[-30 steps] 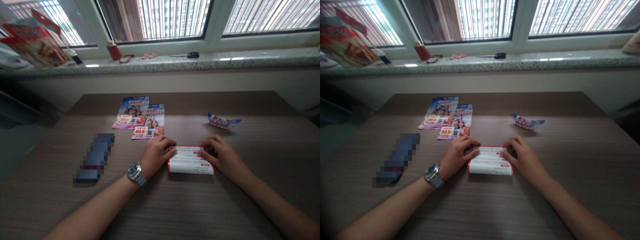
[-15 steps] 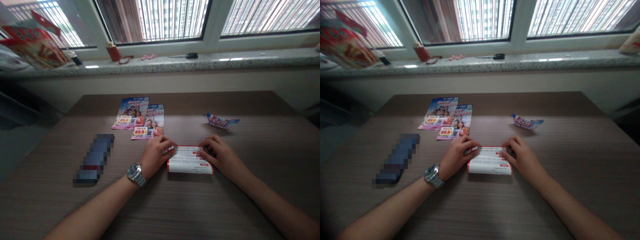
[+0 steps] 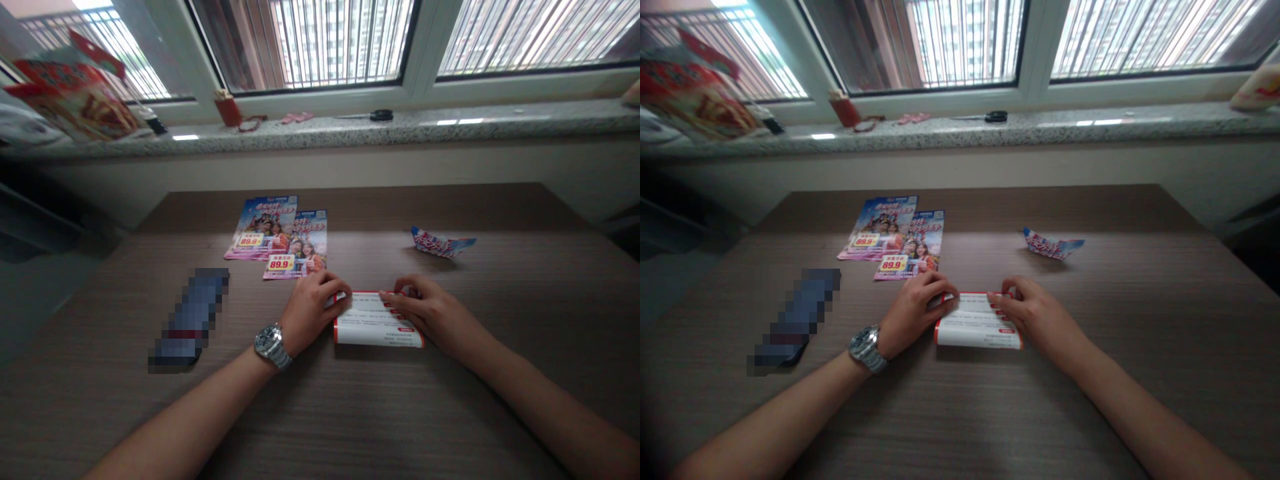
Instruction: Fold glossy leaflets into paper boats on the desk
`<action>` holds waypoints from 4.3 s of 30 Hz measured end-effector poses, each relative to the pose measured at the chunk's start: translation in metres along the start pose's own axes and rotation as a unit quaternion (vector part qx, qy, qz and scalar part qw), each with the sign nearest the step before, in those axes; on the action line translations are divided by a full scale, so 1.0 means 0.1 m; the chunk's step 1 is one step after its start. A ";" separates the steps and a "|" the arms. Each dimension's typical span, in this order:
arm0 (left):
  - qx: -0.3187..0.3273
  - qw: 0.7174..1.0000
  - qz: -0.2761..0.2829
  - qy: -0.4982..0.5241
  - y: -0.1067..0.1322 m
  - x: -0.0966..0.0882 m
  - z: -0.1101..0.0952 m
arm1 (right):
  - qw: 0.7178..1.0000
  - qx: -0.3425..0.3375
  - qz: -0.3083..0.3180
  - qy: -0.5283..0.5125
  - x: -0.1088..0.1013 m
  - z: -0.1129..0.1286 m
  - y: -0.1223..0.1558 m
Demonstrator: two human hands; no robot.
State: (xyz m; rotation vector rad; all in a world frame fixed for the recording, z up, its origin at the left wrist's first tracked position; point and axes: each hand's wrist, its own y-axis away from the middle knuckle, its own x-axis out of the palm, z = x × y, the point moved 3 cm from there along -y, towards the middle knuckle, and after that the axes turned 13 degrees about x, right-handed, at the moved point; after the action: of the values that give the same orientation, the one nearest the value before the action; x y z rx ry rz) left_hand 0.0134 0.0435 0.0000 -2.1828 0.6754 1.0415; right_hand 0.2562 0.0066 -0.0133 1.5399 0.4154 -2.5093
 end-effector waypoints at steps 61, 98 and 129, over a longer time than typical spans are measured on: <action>0.085 0.992 0.076 -0.052 0.16 0.16 -0.46 | 0.997 0.029 0.012 -0.075 0.08 0.46 0.20; 0.103 0.989 0.066 -0.086 0.21 0.22 -0.45 | 0.999 0.007 -0.042 0.029 0.00 0.21 0.52; 0.101 0.987 0.077 -0.096 0.22 0.24 -0.45 | 0.996 0.020 0.014 0.080 0.22 0.27 0.41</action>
State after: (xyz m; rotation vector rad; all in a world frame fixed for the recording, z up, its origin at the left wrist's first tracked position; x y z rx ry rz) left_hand 0.0343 -0.0080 -0.0036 -1.8538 0.8314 1.1896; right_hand 0.2351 -0.0405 -0.0278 1.7576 0.3648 -2.3960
